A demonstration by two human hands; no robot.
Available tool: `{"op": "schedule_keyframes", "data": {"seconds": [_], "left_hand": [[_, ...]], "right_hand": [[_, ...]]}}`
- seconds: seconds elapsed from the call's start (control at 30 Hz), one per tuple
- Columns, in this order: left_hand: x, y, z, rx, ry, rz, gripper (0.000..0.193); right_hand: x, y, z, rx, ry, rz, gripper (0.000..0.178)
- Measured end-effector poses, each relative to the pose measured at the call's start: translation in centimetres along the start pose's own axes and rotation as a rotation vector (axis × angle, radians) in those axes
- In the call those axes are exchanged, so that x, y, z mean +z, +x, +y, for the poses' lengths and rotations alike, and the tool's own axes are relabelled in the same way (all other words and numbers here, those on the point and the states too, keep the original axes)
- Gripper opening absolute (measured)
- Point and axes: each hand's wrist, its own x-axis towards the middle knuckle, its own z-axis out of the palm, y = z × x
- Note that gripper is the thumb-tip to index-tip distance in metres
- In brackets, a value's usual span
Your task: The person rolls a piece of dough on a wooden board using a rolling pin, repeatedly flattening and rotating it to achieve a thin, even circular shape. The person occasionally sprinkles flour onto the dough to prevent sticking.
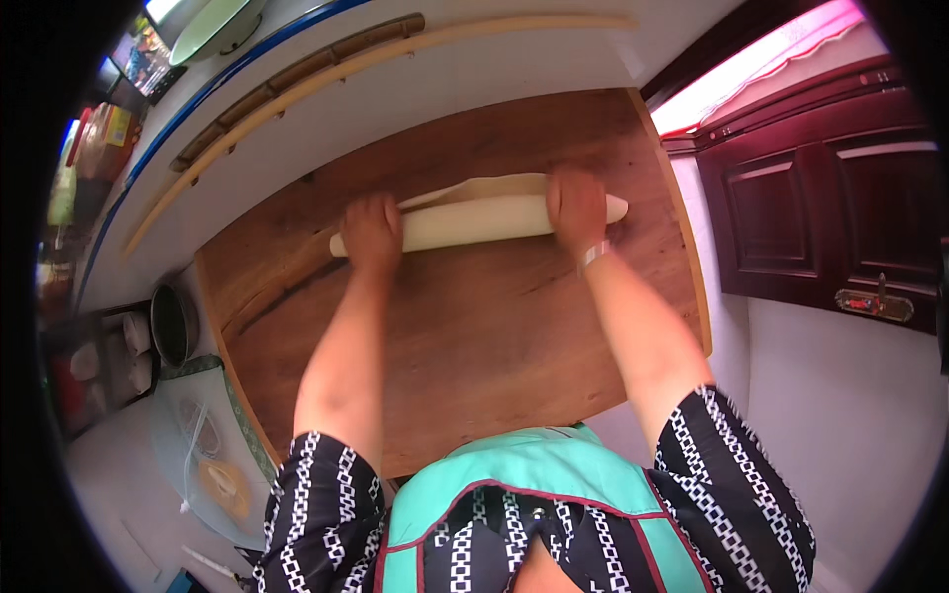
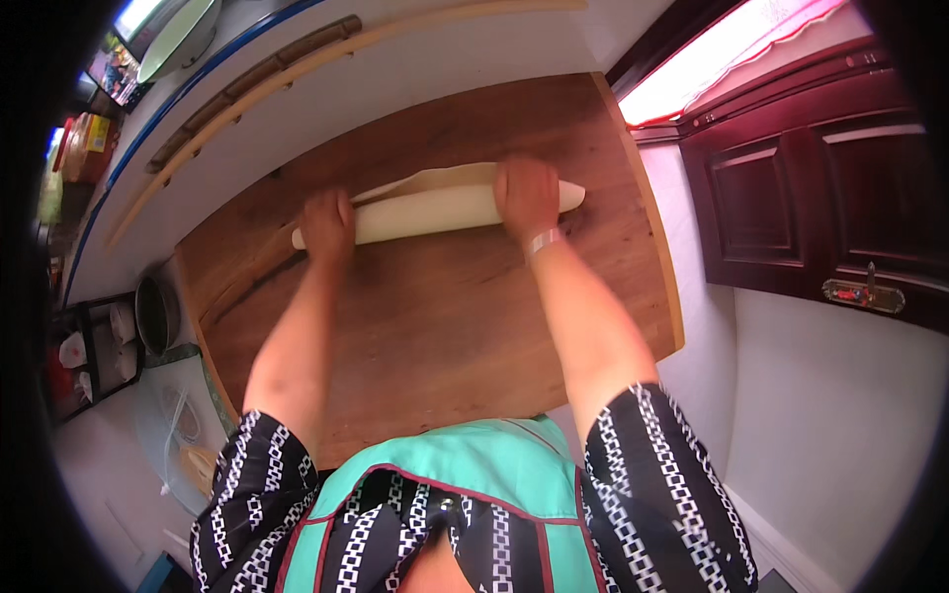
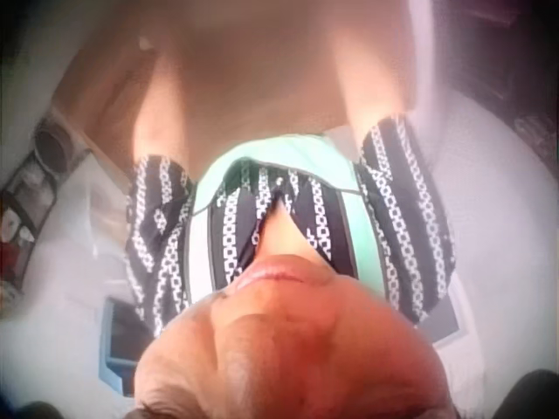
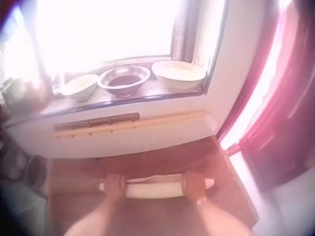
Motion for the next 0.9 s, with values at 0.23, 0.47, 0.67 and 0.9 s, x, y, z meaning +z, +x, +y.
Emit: {"op": "schedule_keyframes", "data": {"seconds": [0.23,0.47,0.67,0.9], "left_hand": [[3.5,9.2,-0.5,-0.002,-0.113,0.092,0.029],[2.7,9.6,-1.7,0.381,-0.196,0.043,0.025],[0.1,7.1,0.6,0.093,-0.138,-0.049,0.023],[-2.0,-3.3,5.2,0.178,-0.221,-0.239,0.041]], "right_hand": [[2.0,5.7,2.3,-0.103,-0.047,0.022,0.037],[-4.0,-7.4,-2.6,-0.121,0.059,-0.172,0.044],[-7.1,-13.0,-7.0,-0.125,0.264,-0.524,0.055],[-6.8,-21.9,-12.1,-0.403,0.295,-0.463,0.057]]}}
